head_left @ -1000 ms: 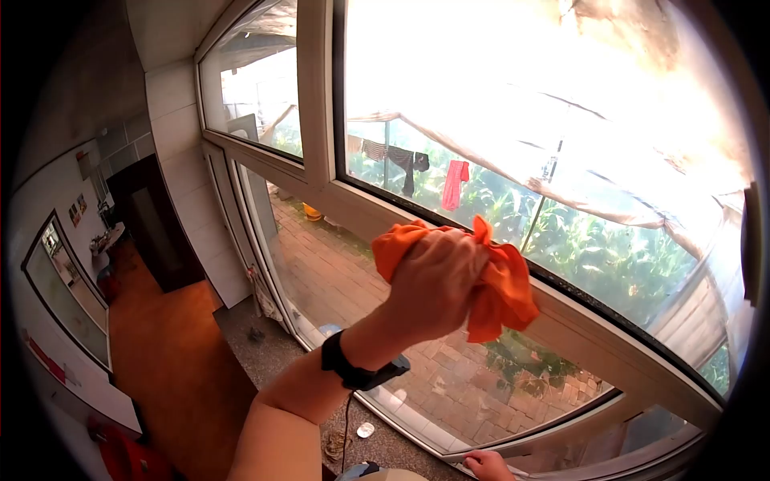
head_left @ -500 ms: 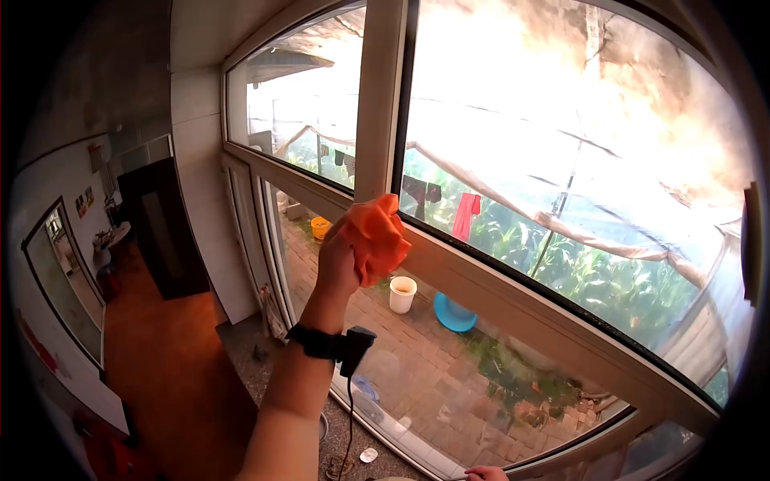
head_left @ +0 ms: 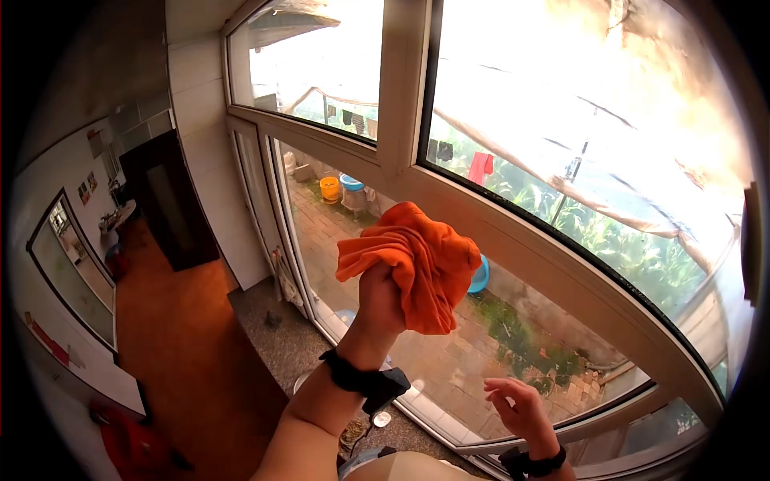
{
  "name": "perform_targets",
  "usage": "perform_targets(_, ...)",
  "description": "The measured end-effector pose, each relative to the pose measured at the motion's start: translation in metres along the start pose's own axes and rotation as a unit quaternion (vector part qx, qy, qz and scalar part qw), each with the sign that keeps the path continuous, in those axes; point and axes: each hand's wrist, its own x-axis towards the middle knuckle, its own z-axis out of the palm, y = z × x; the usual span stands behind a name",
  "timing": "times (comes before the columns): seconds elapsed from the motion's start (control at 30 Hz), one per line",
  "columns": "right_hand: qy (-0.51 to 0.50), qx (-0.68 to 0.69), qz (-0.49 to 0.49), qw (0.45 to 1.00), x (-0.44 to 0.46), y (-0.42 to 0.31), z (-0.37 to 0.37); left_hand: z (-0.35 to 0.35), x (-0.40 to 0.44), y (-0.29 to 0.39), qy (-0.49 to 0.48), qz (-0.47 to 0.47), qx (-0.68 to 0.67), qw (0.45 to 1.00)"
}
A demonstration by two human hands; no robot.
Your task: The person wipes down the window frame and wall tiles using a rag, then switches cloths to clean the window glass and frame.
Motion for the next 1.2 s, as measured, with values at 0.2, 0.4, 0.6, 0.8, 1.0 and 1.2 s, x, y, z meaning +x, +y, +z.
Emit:
perform_targets(0.2, -0.001, 0.037, -0.032, 0.999, 0.029, -0.032, 0.001, -0.005, -0.025, -0.008, 0.06, 0.032, 0.056, 0.996)
perform_targets(0.4, -0.009, 0.073, -0.025, 0.997, 0.047, -0.049, 0.004, -0.003, -0.043, -0.018, 0.082, -0.034, 0.024, 0.996)
perform_targets(0.6, 0.058, 0.152, -0.015, 0.987, 0.051, -0.041, 0.015, -0.014, -0.062, -0.041, -0.095, -0.203, 0.231, 0.947)
perform_targets(0.8, 0.125, -0.035, -0.035, 0.991, 0.034, -0.014, 0.017, -0.023, -0.061, -0.046, -0.072, -0.454, 0.385, 0.8)
perform_targets(1.0, 0.194, 0.182, 0.015, 0.964, 0.006, 0.019, 0.01, -0.072, -0.082, -0.052, -0.018, -0.317, 0.313, 0.895)
perform_targets(1.2, 0.321, 0.271, 0.069, 0.905, -0.011, -0.013, -0.02, -0.033, -0.069, -0.026, 0.006, -0.19, 0.472, 0.861)
